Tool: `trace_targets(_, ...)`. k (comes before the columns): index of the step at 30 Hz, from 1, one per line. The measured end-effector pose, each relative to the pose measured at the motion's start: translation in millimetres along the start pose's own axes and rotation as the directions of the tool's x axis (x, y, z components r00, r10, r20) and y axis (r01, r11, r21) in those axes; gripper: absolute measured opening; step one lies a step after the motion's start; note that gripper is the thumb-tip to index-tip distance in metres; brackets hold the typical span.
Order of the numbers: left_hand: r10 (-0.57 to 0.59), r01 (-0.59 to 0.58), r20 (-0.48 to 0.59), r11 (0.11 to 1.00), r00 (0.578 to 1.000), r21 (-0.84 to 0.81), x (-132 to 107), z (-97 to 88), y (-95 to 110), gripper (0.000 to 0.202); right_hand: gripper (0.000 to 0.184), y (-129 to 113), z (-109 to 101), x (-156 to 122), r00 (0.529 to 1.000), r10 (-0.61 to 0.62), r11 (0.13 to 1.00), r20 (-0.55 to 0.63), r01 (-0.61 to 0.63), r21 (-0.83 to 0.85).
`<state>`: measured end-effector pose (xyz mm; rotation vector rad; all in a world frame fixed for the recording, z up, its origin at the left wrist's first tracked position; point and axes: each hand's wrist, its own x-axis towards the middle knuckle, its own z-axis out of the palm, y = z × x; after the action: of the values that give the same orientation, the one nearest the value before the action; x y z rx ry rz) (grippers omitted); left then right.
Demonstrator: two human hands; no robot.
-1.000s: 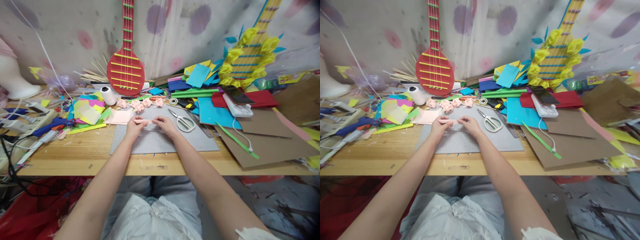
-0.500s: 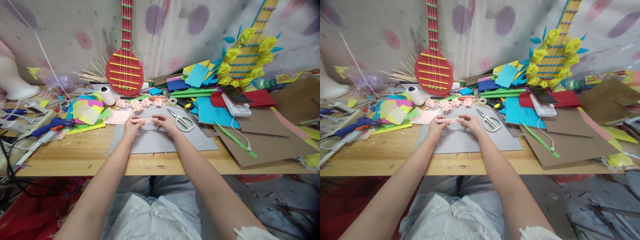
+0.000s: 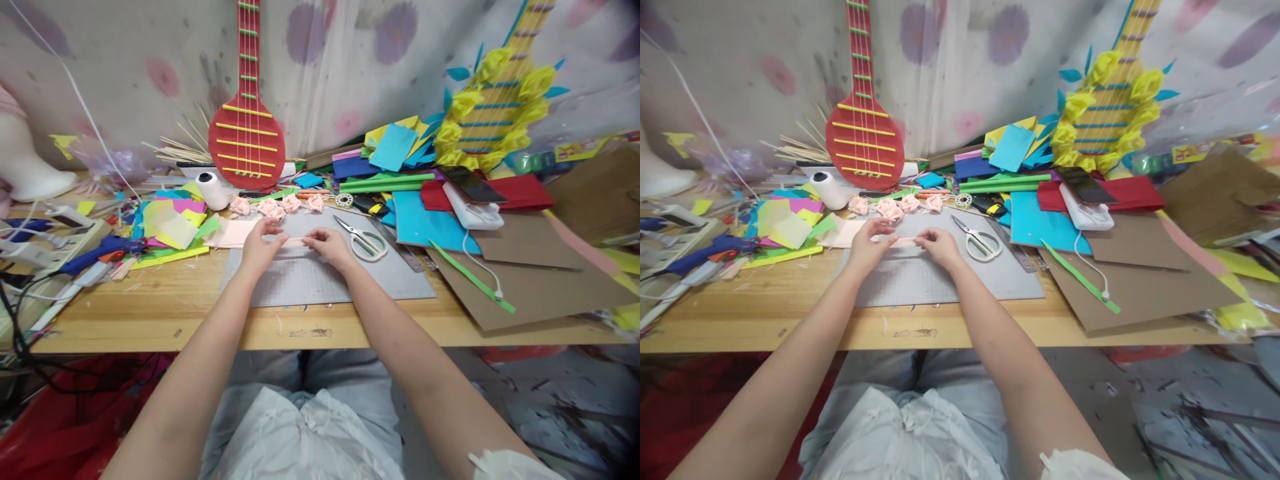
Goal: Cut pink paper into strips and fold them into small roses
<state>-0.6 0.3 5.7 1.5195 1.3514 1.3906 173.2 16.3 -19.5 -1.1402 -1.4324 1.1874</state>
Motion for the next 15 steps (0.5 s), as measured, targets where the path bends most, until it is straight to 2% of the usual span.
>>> trace_targets(2, 0.032, -0.045, 0.111, 0.992, 0.993, 0.117, 1, -0.6, 9, 0.036, 0.022, -1, 0, -2, 0.999, -0.045, 0.999, 0.029, 0.046, -0.025)
trace_targets(4, 0.029, -0.060, 0.172, 0.983, 0.985, 0.173, 3, -1.1, 15, 0.034, 0.022, -2, 0, -3, 0.997, -0.071, 0.997, 0.038, 0.073, -0.040)
trace_targets(11, 0.019, -0.086, 0.301, 0.974, 0.953, 0.211, 6, -7.2, 22, 0.040, 0.022, 0, -3, -4, 0.993, -0.102, 0.992, 0.055, 0.106, -0.068)
trace_targets(15, 0.009, -0.091, 0.308, 0.963, 0.951, 0.253, 6, -9.3, 22, 0.034, 0.020, -1, -1, -3, 0.991, -0.113, 0.992, 0.067, 0.116, -0.041)
